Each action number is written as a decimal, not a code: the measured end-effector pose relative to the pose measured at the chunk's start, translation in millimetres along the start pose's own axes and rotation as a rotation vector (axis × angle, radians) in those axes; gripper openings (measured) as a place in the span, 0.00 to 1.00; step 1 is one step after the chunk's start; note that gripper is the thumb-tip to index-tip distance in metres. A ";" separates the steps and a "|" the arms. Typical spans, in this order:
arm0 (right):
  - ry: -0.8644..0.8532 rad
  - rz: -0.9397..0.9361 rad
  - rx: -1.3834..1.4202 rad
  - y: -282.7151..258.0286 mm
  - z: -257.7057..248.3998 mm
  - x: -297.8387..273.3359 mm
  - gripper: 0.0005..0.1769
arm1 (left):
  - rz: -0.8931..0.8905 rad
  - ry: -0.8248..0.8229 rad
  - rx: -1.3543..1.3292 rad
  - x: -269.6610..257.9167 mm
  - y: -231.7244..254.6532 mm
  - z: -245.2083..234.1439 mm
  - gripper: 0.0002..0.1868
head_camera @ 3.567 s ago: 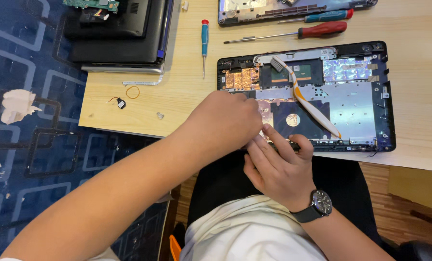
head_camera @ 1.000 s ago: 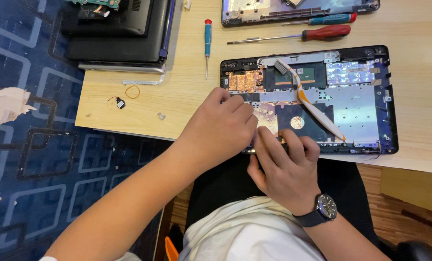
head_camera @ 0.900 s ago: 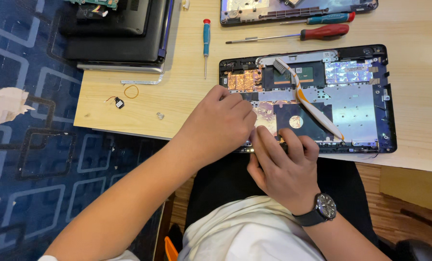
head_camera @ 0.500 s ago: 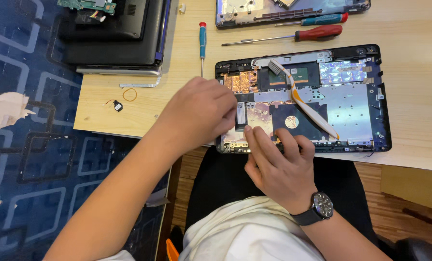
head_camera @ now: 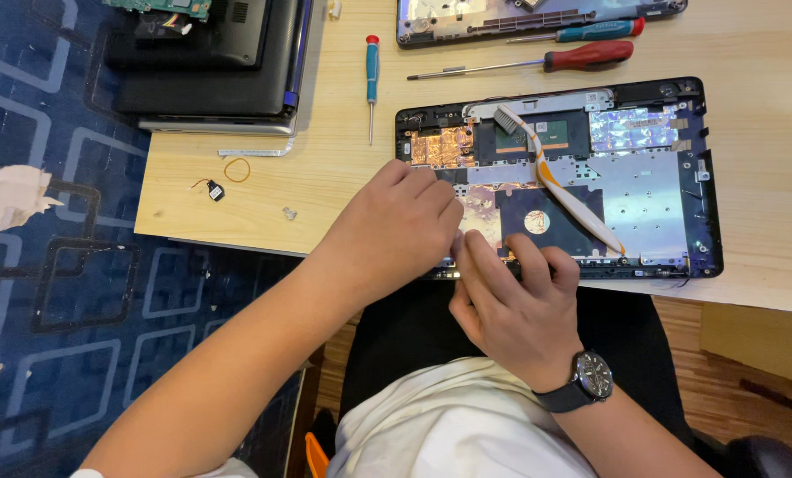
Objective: The person cleans the interior of a disassembled laptop using a toothbrush, then places the motherboard back into the chassis. The person uses a toothbrush to scrub the laptop's internal frame and later positions the motherboard into place.
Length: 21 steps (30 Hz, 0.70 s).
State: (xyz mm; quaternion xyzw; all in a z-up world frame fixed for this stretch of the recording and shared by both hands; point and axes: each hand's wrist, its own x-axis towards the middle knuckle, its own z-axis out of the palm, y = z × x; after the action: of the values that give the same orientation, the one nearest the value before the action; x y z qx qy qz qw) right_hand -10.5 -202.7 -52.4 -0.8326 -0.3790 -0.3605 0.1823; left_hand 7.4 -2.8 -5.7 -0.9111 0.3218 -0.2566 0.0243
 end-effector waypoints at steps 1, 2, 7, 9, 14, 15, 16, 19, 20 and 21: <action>0.000 0.001 -0.001 0.3 -0.1 0.3 0.18 | 0.001 0.000 0.000 -1.1 -2.0 3.2 0.05; -0.005 -0.003 -0.007 0.7 -0.3 0.5 0.19 | -0.004 0.004 0.008 -2.1 -3.9 6.3 0.05; 0.028 -0.022 -0.011 2.9 2.0 -0.2 0.23 | -0.036 -0.056 0.018 -10.7 -27.3 -1.6 0.05; 0.001 0.004 -0.006 1.9 2.5 -2.8 0.24 | -0.133 -0.163 -0.303 -0.6 -17.8 -28.9 0.05; -0.024 0.015 0.003 0.7 -1.0 -0.4 0.23 | -0.129 -0.169 -0.273 -7.7 -7.2 -21.6 0.03; -0.035 0.016 0.004 0.9 -2.2 -0.4 0.23 | -0.114 -0.178 -0.231 -9.4 -6.1 -18.7 0.02; -0.039 0.017 0.003 0.7 -1.5 -1.3 0.23 | -0.113 -0.178 -0.235 -8.6 -2.6 -17.8 0.02; -0.036 0.009 -0.003 1.1 0.5 -2.3 0.20 | -0.070 -0.151 -0.116 -3.0 6.4 -16.5 0.02; -0.026 0.015 0.007 0.8 1.3 -2.2 0.18 | -0.041 -0.109 -0.045 0.1 8.3 -16.8 0.03; -0.017 0.023 0.018 -0.4 1.8 -2.9 0.16 | -0.013 -0.069 0.026 2.3 11.1 -17.3 0.05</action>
State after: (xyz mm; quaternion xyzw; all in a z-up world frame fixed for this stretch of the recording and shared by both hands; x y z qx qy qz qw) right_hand -11.2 -202.9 -55.7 -0.8382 -0.3745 -0.3476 0.1907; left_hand -5.9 -10.8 8.0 -0.9210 0.3115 -0.2293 0.0455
